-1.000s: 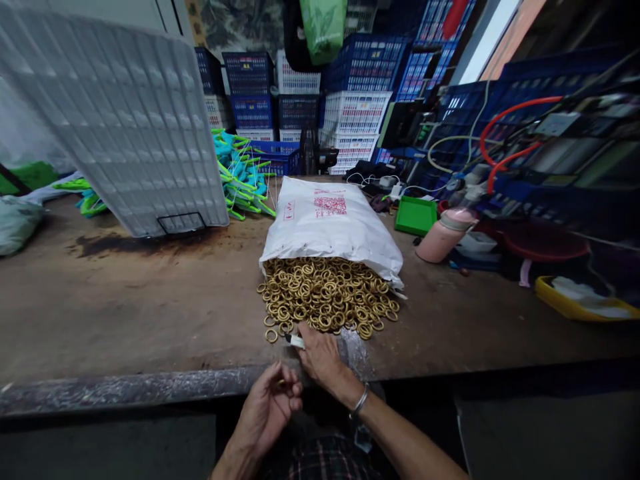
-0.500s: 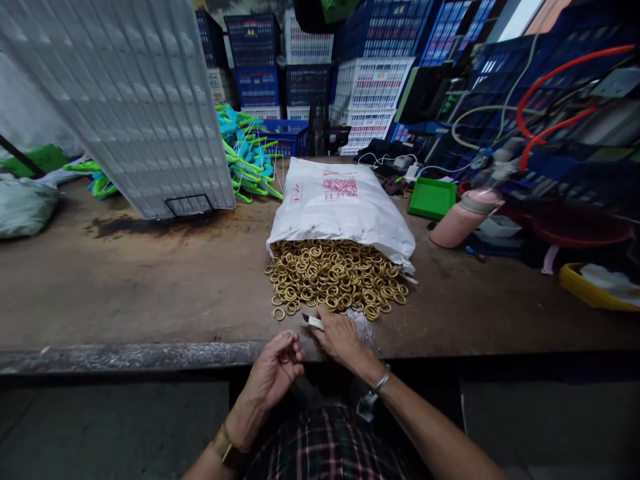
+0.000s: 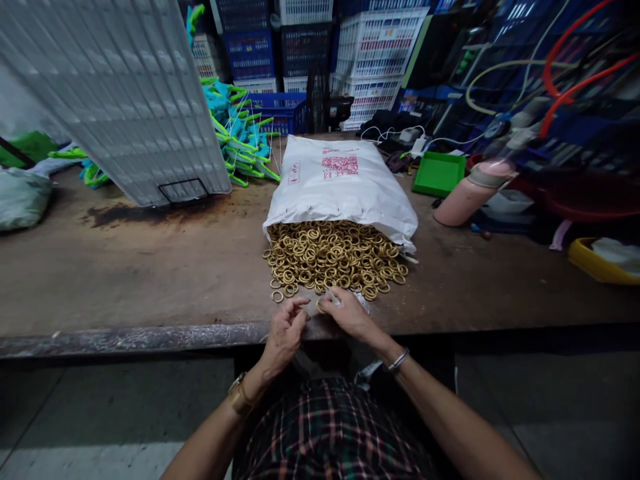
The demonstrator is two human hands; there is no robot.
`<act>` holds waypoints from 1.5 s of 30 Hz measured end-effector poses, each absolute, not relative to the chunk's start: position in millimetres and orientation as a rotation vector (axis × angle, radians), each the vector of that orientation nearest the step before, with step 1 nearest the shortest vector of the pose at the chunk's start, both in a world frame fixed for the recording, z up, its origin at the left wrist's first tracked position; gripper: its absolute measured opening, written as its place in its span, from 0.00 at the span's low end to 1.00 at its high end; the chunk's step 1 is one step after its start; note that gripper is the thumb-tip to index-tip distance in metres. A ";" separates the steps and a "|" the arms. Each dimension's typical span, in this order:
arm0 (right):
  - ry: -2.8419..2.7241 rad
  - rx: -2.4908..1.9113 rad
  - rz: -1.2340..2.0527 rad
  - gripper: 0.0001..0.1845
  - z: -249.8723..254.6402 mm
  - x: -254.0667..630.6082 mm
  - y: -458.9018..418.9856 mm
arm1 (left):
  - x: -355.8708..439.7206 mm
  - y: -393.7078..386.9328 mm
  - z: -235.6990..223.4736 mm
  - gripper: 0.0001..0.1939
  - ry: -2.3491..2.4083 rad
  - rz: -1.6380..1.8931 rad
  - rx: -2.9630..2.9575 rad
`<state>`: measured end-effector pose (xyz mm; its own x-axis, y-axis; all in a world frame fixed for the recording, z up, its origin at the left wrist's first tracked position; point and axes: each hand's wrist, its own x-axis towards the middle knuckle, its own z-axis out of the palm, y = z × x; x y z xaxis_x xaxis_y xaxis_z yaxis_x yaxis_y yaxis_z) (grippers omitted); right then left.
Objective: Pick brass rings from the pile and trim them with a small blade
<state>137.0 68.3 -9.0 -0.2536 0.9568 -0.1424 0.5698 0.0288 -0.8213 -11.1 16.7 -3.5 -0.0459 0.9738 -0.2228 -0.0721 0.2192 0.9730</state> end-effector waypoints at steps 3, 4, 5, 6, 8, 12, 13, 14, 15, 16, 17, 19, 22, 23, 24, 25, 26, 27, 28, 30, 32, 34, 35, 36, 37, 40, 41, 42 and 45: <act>-1.493 -1.419 1.582 0.08 -2.5 139.5 67.2 | -9.5 19.0 -2.3 0.13 1.301 1.125 1.183; -1.392 -1.386 1.692 0.09 -0.4 139.5 65.9 | -8.7 19.4 -2.3 0.13 1.294 1.120 1.228; -1.319 -1.357 1.774 0.10 1.4 139.0 64.4 | -7.9 19.6 -2.4 0.12 1.284 1.121 1.259; -1.274 -1.330 1.830 0.11 2.9 138.2 62.8 | -7.0 19.7 -2.6 0.12 1.269 1.128 1.276; -1.232 -1.298 1.888 0.12 4.3 135.8 59.8 | -5.1 19.2 -3.5 0.11 1.237 1.161 1.272; -1.140 -1.292 1.984 0.13 1.4 130.7 55.7 | -2.0 16.1 -5.6 0.06 1.268 1.210 1.267; -1.119 -1.286 2.006 0.14 -0.1 130.0 55.2 | -1.6 15.1 -6.1 0.06 1.275 1.204 1.283; -1.104 -1.280 2.016 0.14 -1.5 129.6 54.9 | -1.2 14.2 -6.6 0.05 1.271 1.191 1.296; -1.101 -1.278 2.011 0.14 -2.8 129.4 54.9 | -1.0 13.5 -7.0 0.05 1.263 1.179 1.301; -1.111 -1.284 1.985 0.14 -4.0 129.5 55.1 | -1.0 13.0 -7.4 0.05 1.262 1.173 1.300; -1.141 -1.297 1.937 0.14 -4.8 129.7 55.4 | -0.9 12.9 -7.9 0.05 1.273 1.176 1.297; -1.274 -1.318 1.791 0.15 -5.6 130.0 56.0 | -1.0 13.6 -8.9 0.06 1.317 1.191 1.288; -1.512 -1.334 1.545 0.15 -5.3 129.2 56.6 | -1.2 15.9 -10.0 0.08 1.349 1.178 1.285; -1.557 -1.341 1.487 0.15 -5.2 128.5 56.6 | -1.3 16.6 -10.1 0.08 1.345 1.166 1.272; -1.581 -1.355 1.444 0.14 -5.3 127.7 56.7 | -1.5 17.2 -9.9 0.09 1.337 1.153 1.251; -1.589 -1.370 1.416 0.14 -5.5 127.0 56.8 | -1.8 17.7 -9.5 0.09 1.325 1.136 1.224; -1.594 -1.383 1.398 0.13 -6.0 126.3 56.9 | -2.2 17.9 -8.8 0.10 1.309 1.114 1.193; -1.598 -1.393 1.387 0.13 -6.5 125.8 57.0 | -2.7 18.0 -8.0 0.11 1.290 1.087 1.168; -1.604 -1.399 1.378 0.13 -6.9 125.5 57.1 | -3.3 18.0 -7.1 0.12 1.272 1.056 1.149; -1.622 -1.403 1.375 0.14 -7.6 125.3 57.3 | -4.6 17.7 -5.5 0.14 1.247 0.995 1.124; -1.644 -1.397 1.380 0.15 -7.8 125.2 57.4 | -5.9 17.5 -5.0 0.16 1.215 0.953 1.085; -1.656 -1.377 1.382 0.15 -8.0 124.9 57.6 | -7.0 17.5 -5.6 0.17 1.169 0.935 1.025; -1.657 -1.362 1.385 0.15 -8.4 124.7 57.8 | -7.4 17.5 -6.3 0.17 1.144 0.935 0.997; -1.654 -1.347 1.391 0.15 -9.1 124.4 58.1 | -7.8 17.6 -7.0 0.17 1.122 0.936 0.972; -1.650 -1.332 1.400 0.15 -9.9 124.3 58.6 | -7.9 17.6 -7.6 0.17 1.107 0.941 0.950; -1.651 -1.356 1.375 0.15 -13.2 125.0 60.5 | -7.5 17.4 -8.5 0.17 1.085 0.963 0.867; -1.669 -1.394 1.320 0.15 -14.4 125.7 60.9 | -7.2 17.2 -8.4 0.17 1.083 0.971 0.836; -1.709 -1.438 1.236 0.14 -15.5 126.6 61.0 | -6.9 17.1 -8.4 0.17 1.082 0.979 0.811; -1.973 -1.497 0.948 0.11 -18.7 129.7 58.8 | -6.2 17.1 -8.7 0.18 1.071 1.003 0.791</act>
<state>129.7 58.8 -18.7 -0.2826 0.9588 -0.0304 0.6226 0.1592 -0.7662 -6.2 17.1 -8.7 0.1503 0.9331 -0.3268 -0.2648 0.3565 0.8960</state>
